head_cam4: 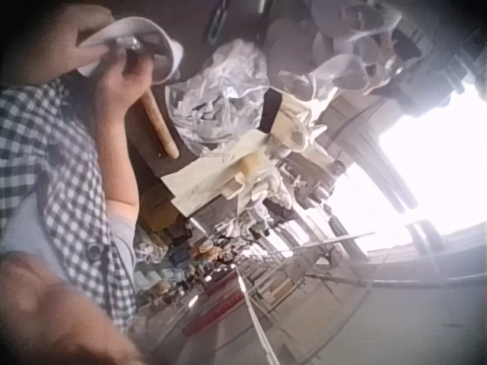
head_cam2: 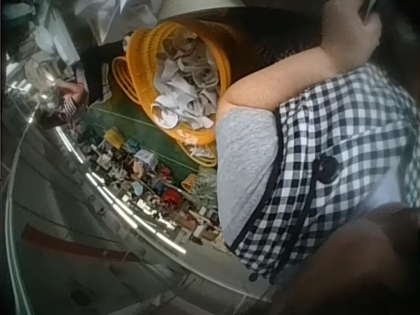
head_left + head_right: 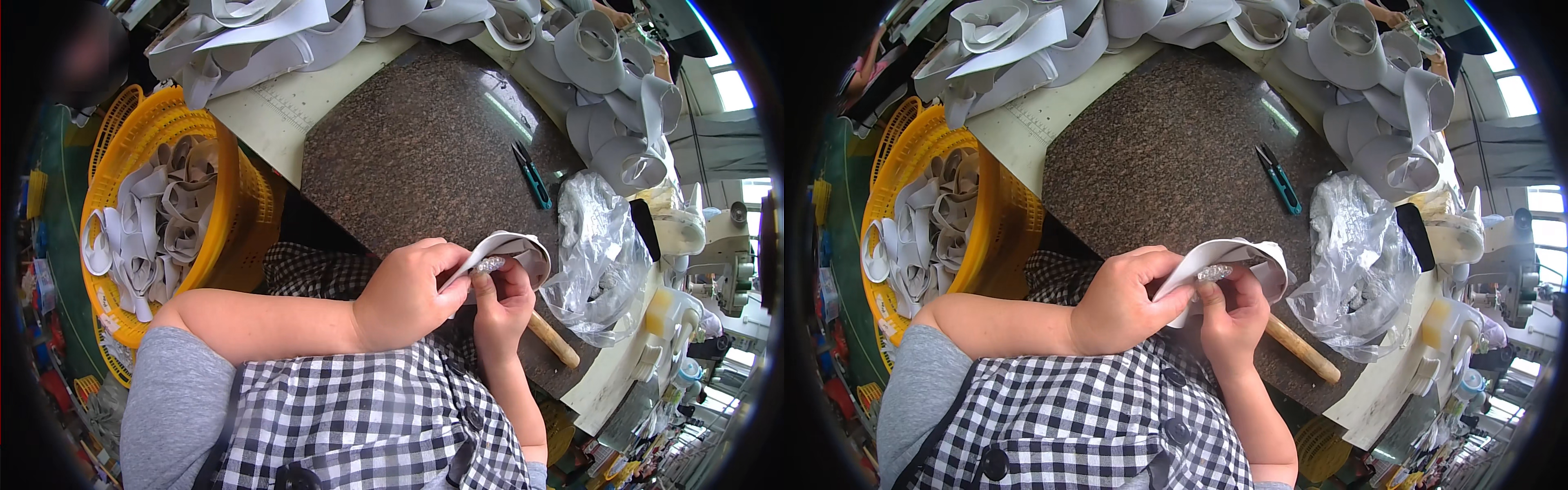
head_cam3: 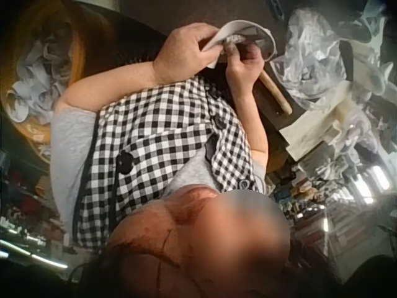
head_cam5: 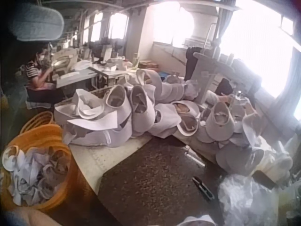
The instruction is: The person applies adhesive from a glue tube to a shoe upper, then assembles shoe components by hand.
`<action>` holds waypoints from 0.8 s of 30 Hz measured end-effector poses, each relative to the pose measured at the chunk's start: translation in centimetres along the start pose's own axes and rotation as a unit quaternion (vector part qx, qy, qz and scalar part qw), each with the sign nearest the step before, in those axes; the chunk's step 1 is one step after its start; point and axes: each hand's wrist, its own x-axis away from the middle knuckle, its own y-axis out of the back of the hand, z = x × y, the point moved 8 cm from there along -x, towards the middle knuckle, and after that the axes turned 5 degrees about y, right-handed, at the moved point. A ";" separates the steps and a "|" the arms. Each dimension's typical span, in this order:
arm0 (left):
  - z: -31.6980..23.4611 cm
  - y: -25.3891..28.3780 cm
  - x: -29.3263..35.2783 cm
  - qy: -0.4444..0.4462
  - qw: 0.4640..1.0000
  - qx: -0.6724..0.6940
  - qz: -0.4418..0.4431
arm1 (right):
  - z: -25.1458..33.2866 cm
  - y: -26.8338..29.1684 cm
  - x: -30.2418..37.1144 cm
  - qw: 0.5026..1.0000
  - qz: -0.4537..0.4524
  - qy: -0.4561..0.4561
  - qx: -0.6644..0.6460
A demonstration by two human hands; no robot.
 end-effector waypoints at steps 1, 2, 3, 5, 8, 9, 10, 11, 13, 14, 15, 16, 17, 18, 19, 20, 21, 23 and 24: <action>-0.1 0.0 0.1 -0.008 1.000 0.000 -0.002 | 0.0 -0.1 -0.1 1.000 0.005 0.002 0.011; -0.1 -0.1 0.1 -0.008 1.000 -0.001 -0.001 | 0.0 -0.1 -0.1 1.000 0.004 0.002 0.010; -0.2 0.0 0.2 -0.012 1.000 -0.002 -0.007 | 0.0 -0.2 -0.1 1.000 0.006 -0.012 0.009; -0.4 0.0 0.2 -0.018 1.000 -0.004 -0.010 | -0.2 -0.4 -0.2 1.000 0.004 -0.024 0.008; -0.3 0.2 -0.2 -0.009 1.000 -0.021 0.006 | 0.4 -0.4 -0.7 1.000 -0.010 -0.007 -0.015; -0.3 0.5 -0.5 -0.028 0.999 -0.028 -0.001 | 0.7 -0.5 -1.1 1.000 -0.005 -0.013 -0.018; -0.6 0.9 -0.8 -0.048 0.998 -0.036 -0.008 | 0.9 -0.5 -1.4 1.000 0.000 -0.018 -0.022; -1.9 1.2 -0.8 -0.056 0.996 -0.066 0.004 | 2.2 0.1 -2.0 0.994 -0.019 0.074 0.075; -4.3 1.8 -0.7 -0.172 0.980 -0.099 -0.024 | 2.8 0.2 -2.1 0.997 -0.029 0.037 -0.056; -6.0 2.3 0.0 -0.273 0.952 -0.127 -0.056 | 3.9 -0.5 -2.2 0.991 -0.028 0.024 -0.126; -6.4 2.4 0.3 -0.303 0.936 -0.164 -0.073 | 4.1 -1.1 -2.1 0.990 0.009 0.016 -0.137; -6.3 2.8 0.3 -0.308 0.934 -0.168 -0.073 | 5.9 -2.3 -1.7 0.981 0.081 0.034 -0.175; -6.5 2.5 0.7 -0.337 0.911 -0.227 -0.076 | 5.9 -2.7 -1.4 0.953 0.098 -0.001 -0.287; -6.5 2.2 1.1 -0.363 0.884 -0.284 -0.078 | 5.9 -3.3 -1.2 0.911 0.115 -0.036 -0.395; -6.4 1.8 1.3 -0.382 0.872 -0.298 -0.072 | 6.0 -3.6 -1.6 0.903 0.112 -0.017 -0.415; -6.4 1.7 1.6 -0.384 0.871 -0.299 -0.069 | 5.9 -3.5 -1.7 0.902 0.110 -0.014 -0.417; -6.4 1.4 1.9 -0.397 0.862 -0.309 -0.058 | 4.2 -2.9 -1.8 0.934 0.053 -0.074 -0.346; -5.9 1.3 2.1 -0.400 0.861 -0.314 -0.018 | 2.3 -2.0 -2.2 0.952 -0.025 -0.121 -0.281; -5.8 1.6 2.4 -0.404 0.859 -0.314 -0.011 | 2.0 -1.8 -2.3 0.951 -0.032 -0.118 -0.284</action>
